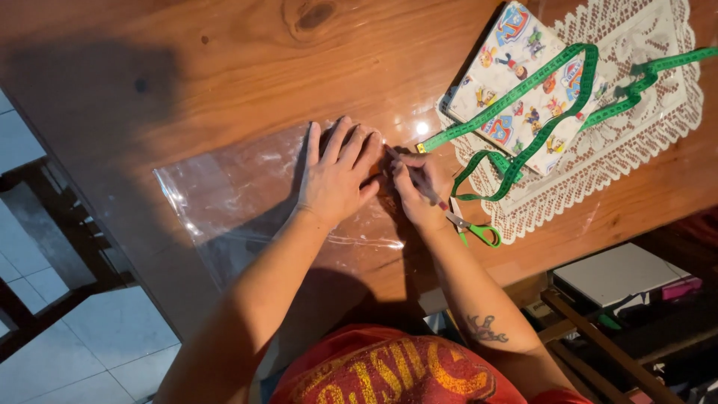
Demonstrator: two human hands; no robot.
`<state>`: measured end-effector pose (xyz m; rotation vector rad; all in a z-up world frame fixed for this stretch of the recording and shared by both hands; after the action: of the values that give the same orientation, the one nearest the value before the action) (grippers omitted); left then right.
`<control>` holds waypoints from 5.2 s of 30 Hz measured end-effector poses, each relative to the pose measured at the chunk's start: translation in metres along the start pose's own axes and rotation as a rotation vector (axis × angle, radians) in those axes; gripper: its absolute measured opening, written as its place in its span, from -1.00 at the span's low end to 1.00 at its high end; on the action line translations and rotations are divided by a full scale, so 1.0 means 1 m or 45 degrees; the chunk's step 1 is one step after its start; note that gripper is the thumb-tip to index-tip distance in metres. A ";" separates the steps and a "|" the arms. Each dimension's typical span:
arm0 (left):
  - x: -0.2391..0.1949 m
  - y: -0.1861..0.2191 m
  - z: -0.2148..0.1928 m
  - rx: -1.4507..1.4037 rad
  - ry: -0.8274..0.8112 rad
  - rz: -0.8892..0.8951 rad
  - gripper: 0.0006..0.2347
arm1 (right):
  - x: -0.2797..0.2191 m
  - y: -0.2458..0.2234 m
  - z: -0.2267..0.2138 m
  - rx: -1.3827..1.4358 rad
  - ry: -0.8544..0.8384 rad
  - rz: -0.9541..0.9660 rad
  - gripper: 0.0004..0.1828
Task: Measuring, marking, and cutting a clear plastic sheet on a wooden table.
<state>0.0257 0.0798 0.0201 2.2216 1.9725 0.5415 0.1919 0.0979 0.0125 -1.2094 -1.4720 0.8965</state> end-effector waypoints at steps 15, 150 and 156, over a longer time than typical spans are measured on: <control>0.002 0.014 -0.003 0.118 -0.575 -0.159 -0.12 | -0.039 -0.008 -0.022 -0.294 -0.017 -0.063 -0.94; -0.388 -0.143 -0.042 -0.336 0.178 -1.798 -0.79 | -0.096 0.031 -0.188 -1.645 -0.871 -0.121 -0.32; -0.349 -0.096 -0.085 -1.547 0.078 -2.035 -0.77 | -0.103 0.086 -0.214 -1.743 -0.995 0.135 -0.22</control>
<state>-0.1230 -0.2600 0.0036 -0.1906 1.8128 0.9793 0.4212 0.0075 -0.0423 -1.9913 -2.8898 0.3069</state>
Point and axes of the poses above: each hand's wrist, its own x-axis towards the middle knuckle, its own z-axis out of the palm, y = z × x, the point moved 9 cm from there along x, towards the middle knuckle, and after that the axes turned 10 degrees about -z, right-handed, at the moved point
